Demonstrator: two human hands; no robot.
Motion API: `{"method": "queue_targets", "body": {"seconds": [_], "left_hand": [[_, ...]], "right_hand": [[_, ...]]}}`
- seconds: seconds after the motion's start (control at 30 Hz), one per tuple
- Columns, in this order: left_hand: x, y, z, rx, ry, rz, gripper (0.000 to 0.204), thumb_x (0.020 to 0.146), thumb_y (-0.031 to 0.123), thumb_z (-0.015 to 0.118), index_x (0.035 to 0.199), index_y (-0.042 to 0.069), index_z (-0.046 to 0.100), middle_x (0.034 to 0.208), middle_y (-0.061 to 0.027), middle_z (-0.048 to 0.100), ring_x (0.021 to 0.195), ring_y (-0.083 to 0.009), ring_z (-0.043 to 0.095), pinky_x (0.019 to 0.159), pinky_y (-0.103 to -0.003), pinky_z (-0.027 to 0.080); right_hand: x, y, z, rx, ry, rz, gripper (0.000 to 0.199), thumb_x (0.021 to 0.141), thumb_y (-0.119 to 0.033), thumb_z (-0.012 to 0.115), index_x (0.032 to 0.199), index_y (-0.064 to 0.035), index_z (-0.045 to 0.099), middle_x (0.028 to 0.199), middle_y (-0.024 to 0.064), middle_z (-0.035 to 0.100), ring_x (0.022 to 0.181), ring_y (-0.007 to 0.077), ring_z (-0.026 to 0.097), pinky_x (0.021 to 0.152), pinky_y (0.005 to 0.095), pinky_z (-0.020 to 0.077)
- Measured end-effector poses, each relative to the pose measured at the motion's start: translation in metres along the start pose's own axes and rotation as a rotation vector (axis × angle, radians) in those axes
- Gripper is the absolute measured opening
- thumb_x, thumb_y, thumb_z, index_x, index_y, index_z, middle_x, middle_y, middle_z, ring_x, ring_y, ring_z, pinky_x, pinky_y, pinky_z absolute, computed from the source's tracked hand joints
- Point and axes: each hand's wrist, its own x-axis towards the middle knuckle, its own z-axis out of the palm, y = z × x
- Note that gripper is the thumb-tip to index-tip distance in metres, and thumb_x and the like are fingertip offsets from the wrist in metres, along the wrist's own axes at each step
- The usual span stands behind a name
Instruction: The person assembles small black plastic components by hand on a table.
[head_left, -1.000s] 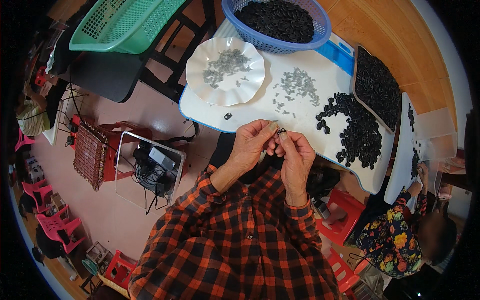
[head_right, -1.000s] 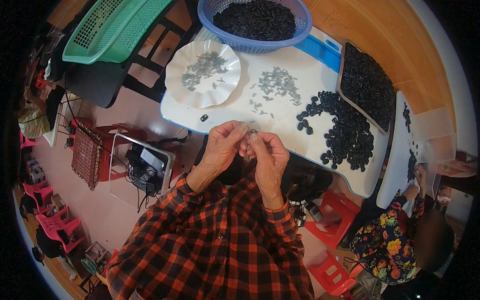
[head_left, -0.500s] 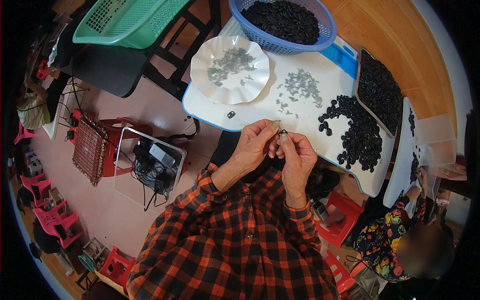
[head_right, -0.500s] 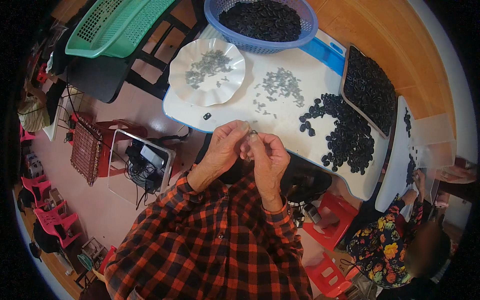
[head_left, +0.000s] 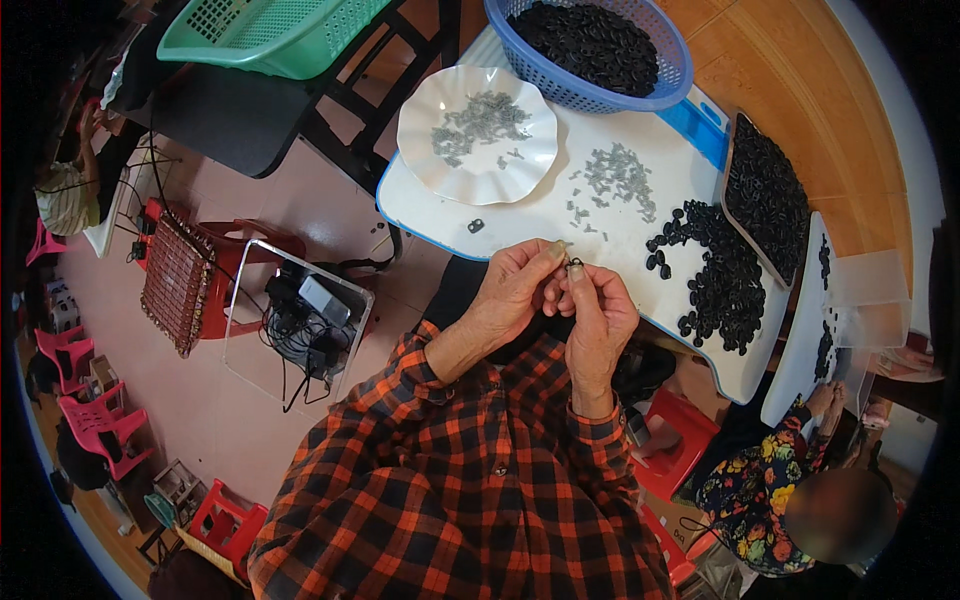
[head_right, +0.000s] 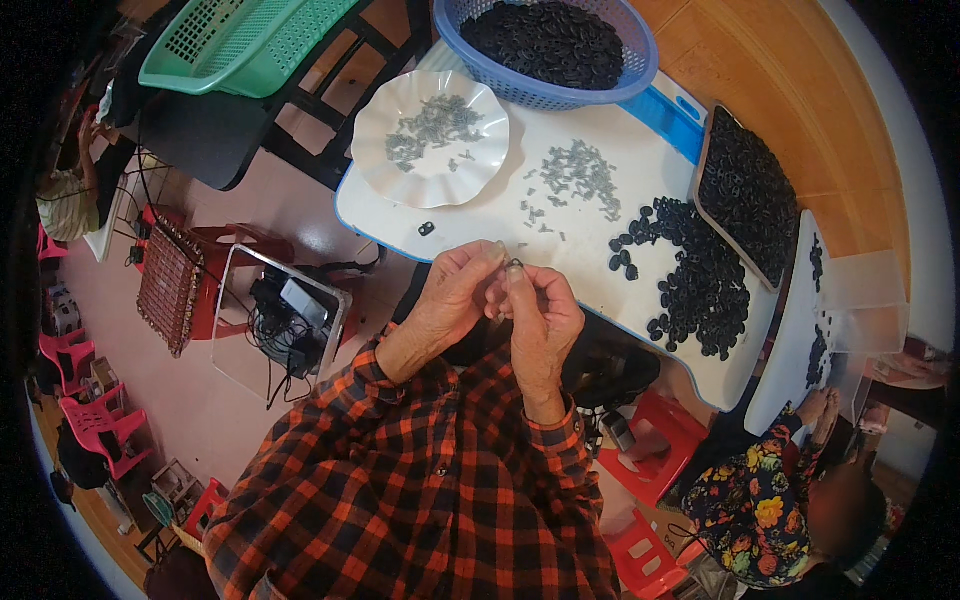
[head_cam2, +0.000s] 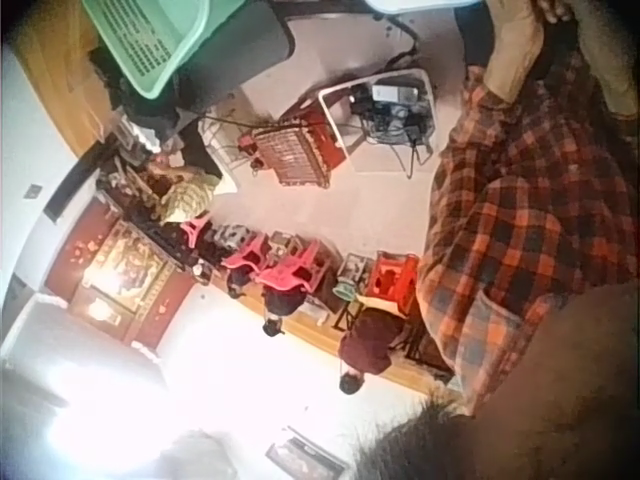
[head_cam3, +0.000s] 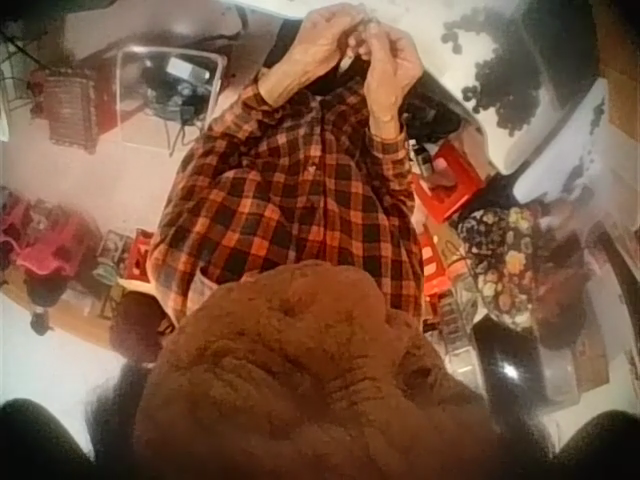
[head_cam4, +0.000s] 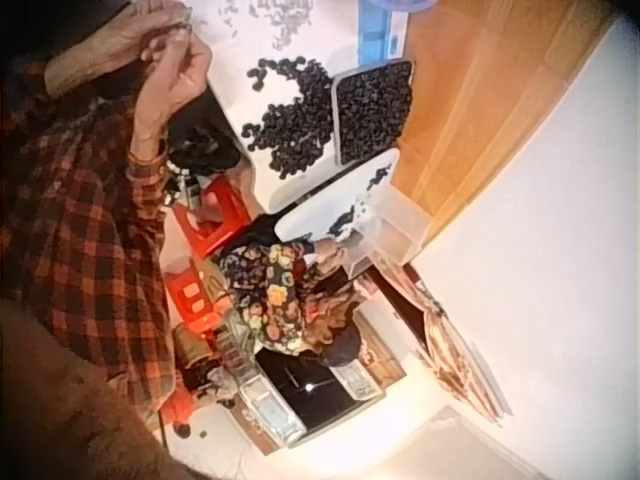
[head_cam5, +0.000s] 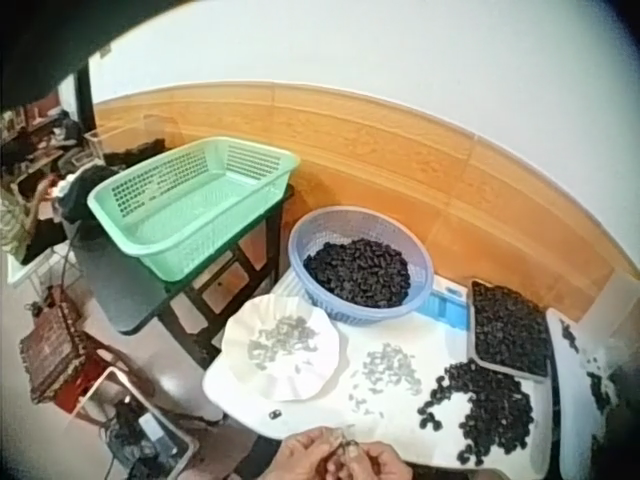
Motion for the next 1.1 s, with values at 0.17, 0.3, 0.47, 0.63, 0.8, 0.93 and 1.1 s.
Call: {"method": "queue_targets", "body": {"seconds": [0.17, 0.3, 0.47, 0.63, 0.8, 0.93, 1.1], "left_hand": [[-0.0004, 0.0014, 0.0010, -0.011, -0.001, 0.009, 0.024, 0.095, 0.022, 0.054, 0.085, 0.001, 0.057, 0.064, -0.0016, 0.055, 0.050, -0.0073, 0.050, 0.043, -0.019, 0.041], [-0.0005, 0.0013, 0.0005, 0.013, 0.023, 0.022, 0.023, 0.095, 0.021, 0.054, 0.084, 0.002, 0.057, 0.064, -0.0017, 0.055, 0.050, -0.0074, 0.050, 0.043, -0.019, 0.041], [-0.0006, 0.0001, -0.0015, 0.024, 0.015, 0.043, 0.022, 0.095, 0.021, 0.054, 0.084, 0.002, 0.056, 0.064, -0.0016, 0.055, 0.051, -0.0074, 0.050, 0.044, -0.019, 0.042], [-0.0017, -0.0009, -0.0002, 0.065, 0.038, 0.071, 0.022, 0.096, 0.020, 0.052, 0.086, 0.001, 0.056, 0.066, -0.0015, 0.055, 0.052, -0.0069, 0.050, 0.045, -0.019, 0.043], [-0.0037, -0.0045, -0.0020, 0.200, 0.037, 0.179, 0.019, 0.096, 0.016, 0.051, 0.090, -0.002, 0.055, 0.069, -0.0004, 0.054, 0.055, -0.0046, 0.050, 0.047, -0.018, 0.044], [-0.0047, -0.0059, -0.0040, 0.274, 0.019, 0.250, 0.017, 0.096, 0.014, 0.052, 0.090, -0.001, 0.055, 0.069, -0.0003, 0.054, 0.056, -0.0039, 0.050, 0.048, -0.018, 0.044], [-0.0073, -0.0023, -0.0014, 0.416, -0.022, 0.311, 0.017, 0.096, 0.014, 0.051, 0.091, -0.002, 0.054, 0.071, -0.0005, 0.055, 0.057, -0.0042, 0.051, 0.050, -0.019, 0.045]], "right_hand": [[0.0007, 0.0001, 0.0018, -0.013, -0.001, -0.014, 0.013, 0.090, -0.009, 0.058, 0.091, 0.0042, 0.057, 0.070, 0.0069, 0.061, 0.058, 0.0091, 0.054, 0.054, 0.0211, 0.0442], [0.0010, 0.0005, 0.0035, -0.031, 0.013, -0.010, 0.013, 0.089, -0.009, 0.058, 0.088, 0.0036, 0.059, 0.073, 0.0047, 0.061, 0.060, 0.0073, 0.052, 0.054, 0.0185, 0.0404], [0.0014, 0.0025, 0.0035, -0.016, 0.003, -0.005, 0.013, 0.089, -0.009, 0.058, 0.089, 0.0040, 0.059, 0.073, 0.0048, 0.061, 0.060, 0.0072, 0.052, 0.054, 0.0183, 0.0404], [0.0013, 0.0027, 0.0046, -0.044, 0.008, -0.017, 0.013, 0.090, -0.008, 0.058, 0.089, 0.0042, 0.059, 0.074, 0.0044, 0.060, 0.059, 0.0068, 0.051, 0.054, 0.0184, 0.0411], [-0.0014, -0.0018, 0.0064, -0.086, 0.017, -0.046, 0.012, 0.090, -0.008, 0.058, 0.089, 0.0033, 0.058, 0.073, 0.0037, 0.060, 0.059, 0.0060, 0.051, 0.054, 0.0183, 0.0416], [-0.0032, -0.0023, 0.0057, -0.144, 0.013, -0.082, 0.010, 0.090, -0.008, 0.057, 0.087, 0.0024, 0.058, 0.073, 0.0032, 0.059, 0.059, 0.0056, 0.050, 0.054, 0.0183, 0.0419], [-0.0044, 0.0023, 0.0012, -0.175, -0.014, -0.115, 0.008, 0.089, -0.006, 0.057, 0.087, 0.0016, 0.056, 0.072, 0.0026, 0.058, 0.059, 0.0057, 0.050, 0.054, 0.0185, 0.0420]]}}
